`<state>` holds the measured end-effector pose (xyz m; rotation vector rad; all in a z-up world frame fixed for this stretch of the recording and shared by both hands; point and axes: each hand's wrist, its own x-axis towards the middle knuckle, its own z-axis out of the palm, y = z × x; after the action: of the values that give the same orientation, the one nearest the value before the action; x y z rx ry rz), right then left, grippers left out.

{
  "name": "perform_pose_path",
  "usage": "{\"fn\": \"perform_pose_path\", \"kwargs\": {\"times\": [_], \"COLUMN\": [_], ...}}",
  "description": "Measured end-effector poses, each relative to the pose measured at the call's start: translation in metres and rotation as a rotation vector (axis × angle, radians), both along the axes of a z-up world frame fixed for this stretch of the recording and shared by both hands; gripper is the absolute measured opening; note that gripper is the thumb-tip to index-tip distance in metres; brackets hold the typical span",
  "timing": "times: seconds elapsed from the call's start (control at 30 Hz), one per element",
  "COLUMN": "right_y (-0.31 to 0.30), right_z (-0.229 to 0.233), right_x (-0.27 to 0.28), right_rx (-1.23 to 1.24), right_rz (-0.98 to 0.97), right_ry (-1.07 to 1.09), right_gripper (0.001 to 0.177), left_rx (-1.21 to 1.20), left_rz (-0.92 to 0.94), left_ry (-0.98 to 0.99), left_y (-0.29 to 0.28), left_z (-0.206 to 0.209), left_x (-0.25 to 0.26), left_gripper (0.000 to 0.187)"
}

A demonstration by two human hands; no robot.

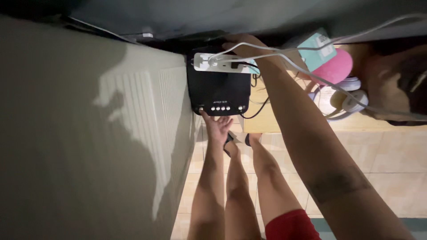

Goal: The person plugs a phone into a power strip, places it on a cabinet, coils a cable, and plugs a white adapter into the strip. They then plug a wall-mounted device into the strip and repeatedly press buttons on a black device under the bed, adjusting the power strip and cables.

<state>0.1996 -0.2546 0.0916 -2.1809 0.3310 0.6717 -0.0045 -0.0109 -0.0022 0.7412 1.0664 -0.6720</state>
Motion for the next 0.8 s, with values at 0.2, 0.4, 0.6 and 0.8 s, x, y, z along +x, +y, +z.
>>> {"fn": "perform_pose_path", "kwargs": {"times": [0.2, 0.4, 0.6, 0.8], "right_y": [0.004, 0.009, 0.026, 0.035], "right_z": [-0.039, -0.085, -0.054, -0.024], "right_x": [0.000, -0.030, -0.065, -0.062], "right_rx": [-0.047, -0.206, -0.032, 0.018], "right_rz": [0.141, 0.515, 0.138, 0.095], "right_ry": [0.149, -0.184, 0.243, 0.233], "right_gripper": [0.042, 0.039, 0.047, 0.052], "left_rx": [-0.076, -0.029, -0.044, 0.080], "left_rz": [0.065, 0.040, -0.083, -0.584], "left_ry": [-0.023, -0.021, -0.003, -0.054], "left_y": [-0.015, -0.005, 0.020, 0.035], "left_z": [-0.006, 0.000, 0.005, 0.009], "left_x": [-0.010, -0.033, -0.078, -0.076], "left_gripper": [0.111, 0.109, 0.110, 0.089]}}
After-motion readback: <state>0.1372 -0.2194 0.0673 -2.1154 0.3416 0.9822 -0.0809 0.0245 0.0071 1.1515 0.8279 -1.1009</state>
